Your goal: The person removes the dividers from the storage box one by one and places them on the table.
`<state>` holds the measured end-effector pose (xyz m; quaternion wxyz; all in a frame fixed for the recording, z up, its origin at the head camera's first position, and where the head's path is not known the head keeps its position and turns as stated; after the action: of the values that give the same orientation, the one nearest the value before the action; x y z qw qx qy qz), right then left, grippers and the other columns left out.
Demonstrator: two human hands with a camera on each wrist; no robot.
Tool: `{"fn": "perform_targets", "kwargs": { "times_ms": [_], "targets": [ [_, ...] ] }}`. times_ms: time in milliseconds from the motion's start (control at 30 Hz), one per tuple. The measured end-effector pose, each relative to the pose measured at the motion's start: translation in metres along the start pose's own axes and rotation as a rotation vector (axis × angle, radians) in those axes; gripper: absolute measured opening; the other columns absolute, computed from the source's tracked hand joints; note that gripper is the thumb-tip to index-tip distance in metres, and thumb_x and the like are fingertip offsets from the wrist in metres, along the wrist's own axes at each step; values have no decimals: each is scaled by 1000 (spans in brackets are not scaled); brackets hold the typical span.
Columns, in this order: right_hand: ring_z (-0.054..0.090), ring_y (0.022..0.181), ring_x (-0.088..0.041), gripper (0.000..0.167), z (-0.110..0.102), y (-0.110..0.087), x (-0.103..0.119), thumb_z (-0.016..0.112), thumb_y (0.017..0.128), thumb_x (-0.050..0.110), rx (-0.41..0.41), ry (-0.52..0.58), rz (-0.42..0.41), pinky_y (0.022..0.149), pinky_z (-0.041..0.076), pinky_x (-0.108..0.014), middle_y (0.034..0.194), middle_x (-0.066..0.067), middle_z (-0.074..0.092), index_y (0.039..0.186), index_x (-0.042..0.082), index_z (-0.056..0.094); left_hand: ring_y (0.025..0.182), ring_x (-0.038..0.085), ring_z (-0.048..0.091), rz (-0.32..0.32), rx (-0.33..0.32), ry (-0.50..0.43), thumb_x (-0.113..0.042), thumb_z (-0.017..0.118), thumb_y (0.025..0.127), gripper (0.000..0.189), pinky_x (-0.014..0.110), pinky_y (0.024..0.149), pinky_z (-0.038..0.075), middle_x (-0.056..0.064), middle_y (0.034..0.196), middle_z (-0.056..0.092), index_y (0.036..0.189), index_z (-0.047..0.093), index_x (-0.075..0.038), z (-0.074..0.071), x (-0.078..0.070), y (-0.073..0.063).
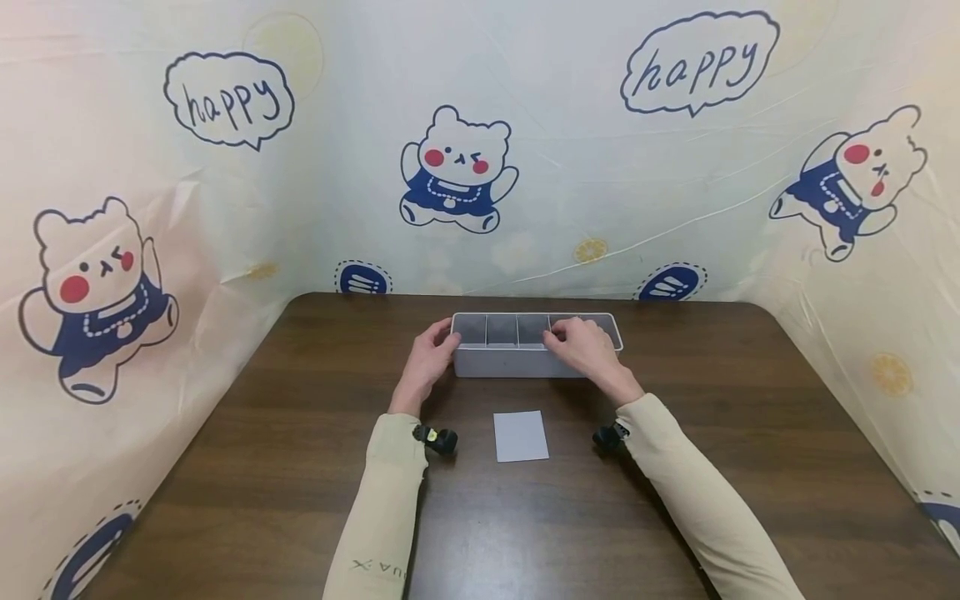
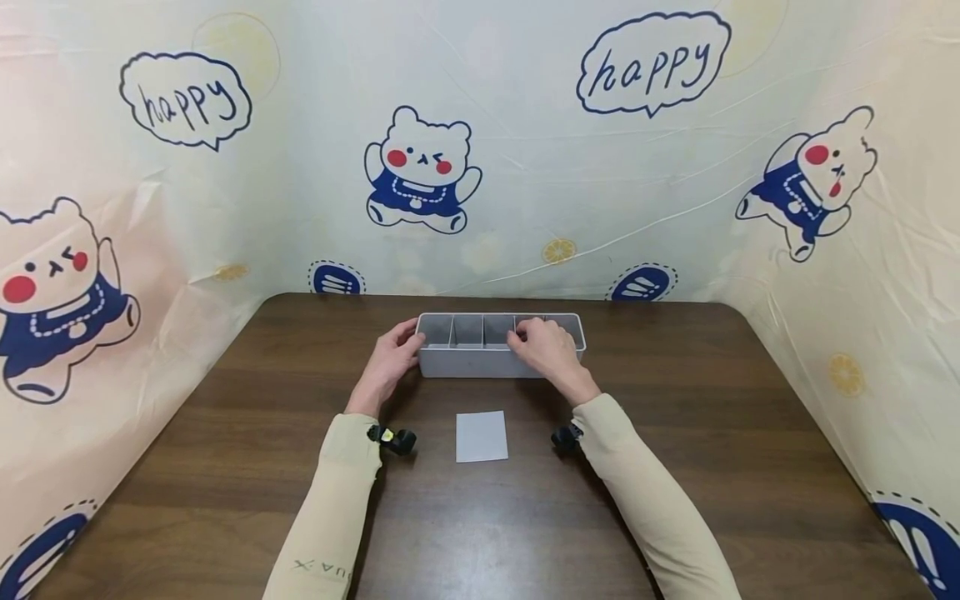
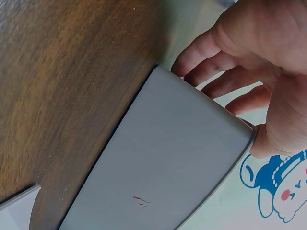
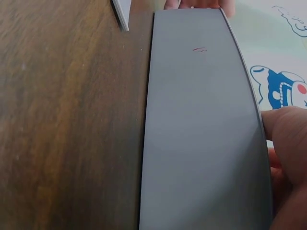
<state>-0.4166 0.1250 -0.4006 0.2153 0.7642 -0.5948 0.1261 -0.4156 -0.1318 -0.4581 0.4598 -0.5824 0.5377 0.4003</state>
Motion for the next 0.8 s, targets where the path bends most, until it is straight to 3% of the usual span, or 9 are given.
{"fn": "perform_targets", "kwargs": {
  "times_ms": [300, 533, 800],
  "targets": [
    [46, 49, -16, 26, -7, 1, 2, 57, 94, 30, -70, 48, -4, 43, 30, -26, 58, 0, 54, 76, 14, 67, 143, 27, 38, -11, -3, 5, -35, 52, 100, 53, 48, 115, 38, 5, 156, 38, 150, 40, -21, 0, 1, 1],
    [48, 49, -18, 26, -21, 0, 7, 54, 93, 25, -177, 136, -37, 44, 35, -27, 60, -5, 57, 81, 9, 70, 140, 27, 42, -14, 6, -7, -36, 52, 100, 54, 47, 114, 39, 5, 156, 38, 150, 39, -22, 0, 0, 0],
    [55, 56, -20, 27, -31, -5, 9, 54, 93, 25, -272, 160, -45, 50, 43, -27, 70, -7, 69, 91, 7, 74, 141, 25, 41, -19, 3, -6, -36, 53, 100, 55, 44, 115, 39, 3, 157, 38, 150, 39, -23, 0, 1, -1]
  ]
}}
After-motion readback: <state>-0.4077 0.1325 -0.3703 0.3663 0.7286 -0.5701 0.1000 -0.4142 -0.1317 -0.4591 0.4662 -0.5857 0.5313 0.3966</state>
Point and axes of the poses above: each hand's wrist, its own y-axis towards the middle knuckle, its own z-axis out of the palm, x = y × z, the point moved 10 cm from there along y, towards the middle knuckle
